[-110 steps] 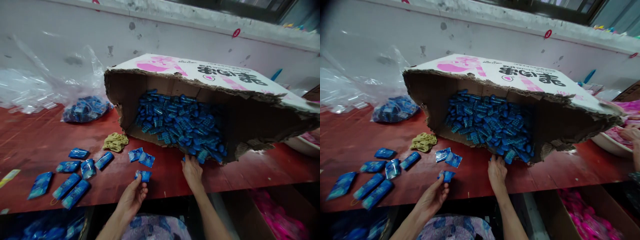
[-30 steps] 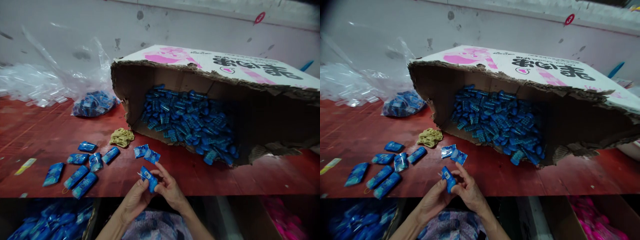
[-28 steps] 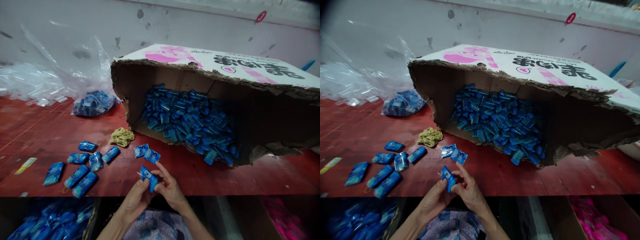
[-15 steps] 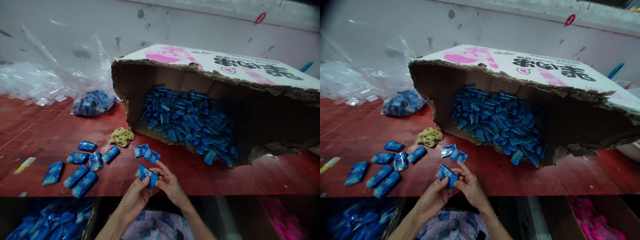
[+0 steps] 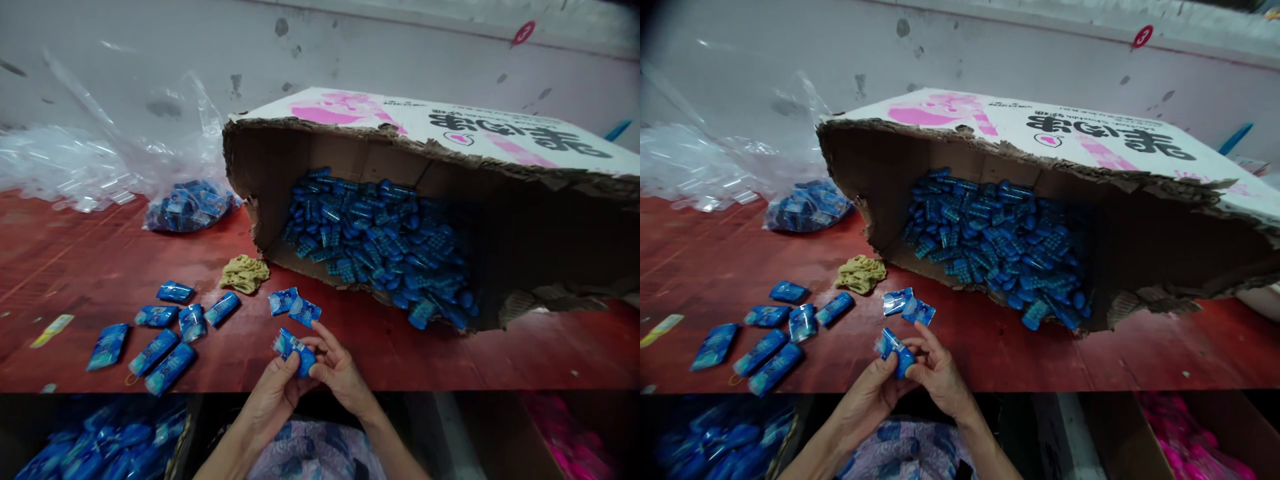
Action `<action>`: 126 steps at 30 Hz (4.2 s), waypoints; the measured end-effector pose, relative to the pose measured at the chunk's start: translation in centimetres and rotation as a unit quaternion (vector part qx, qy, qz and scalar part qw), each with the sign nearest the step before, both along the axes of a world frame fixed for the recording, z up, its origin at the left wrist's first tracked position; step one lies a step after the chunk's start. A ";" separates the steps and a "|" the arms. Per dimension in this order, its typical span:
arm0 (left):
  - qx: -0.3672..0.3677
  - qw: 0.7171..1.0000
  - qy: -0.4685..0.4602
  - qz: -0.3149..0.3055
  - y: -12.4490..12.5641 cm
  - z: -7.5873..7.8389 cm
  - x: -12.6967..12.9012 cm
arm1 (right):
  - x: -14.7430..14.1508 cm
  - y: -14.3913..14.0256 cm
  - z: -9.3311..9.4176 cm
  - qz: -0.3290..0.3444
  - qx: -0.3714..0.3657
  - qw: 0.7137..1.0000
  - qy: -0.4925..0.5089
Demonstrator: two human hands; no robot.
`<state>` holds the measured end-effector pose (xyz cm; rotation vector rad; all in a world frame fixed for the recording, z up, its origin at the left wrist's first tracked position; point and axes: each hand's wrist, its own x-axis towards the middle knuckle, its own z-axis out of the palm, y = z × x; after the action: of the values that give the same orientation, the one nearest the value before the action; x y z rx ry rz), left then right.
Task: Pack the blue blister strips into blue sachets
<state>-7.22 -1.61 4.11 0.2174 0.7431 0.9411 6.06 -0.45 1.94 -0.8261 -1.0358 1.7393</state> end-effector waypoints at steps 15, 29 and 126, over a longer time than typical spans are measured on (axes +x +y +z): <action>0.012 1.000 -0.007 0.012 -0.6 0.2 0.1 | -0.3 -0.3 -0.3 -0.032 0.025 0.996 -0.074; 0.008 0.999 0.027 0.030 -0.8 0.1 0.1 | -0.9 -0.7 0.3 0.007 0.003 0.999 -0.034; -0.081 0.985 0.152 0.021 2.0 -2.0 -0.7 | 2.8 13.7 1.2 -0.195 0.142 0.752 -0.613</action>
<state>-7.90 0.43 2.16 0.2045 1.1048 0.8911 8.88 13.27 3.09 -1.8906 -1.7029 0.4732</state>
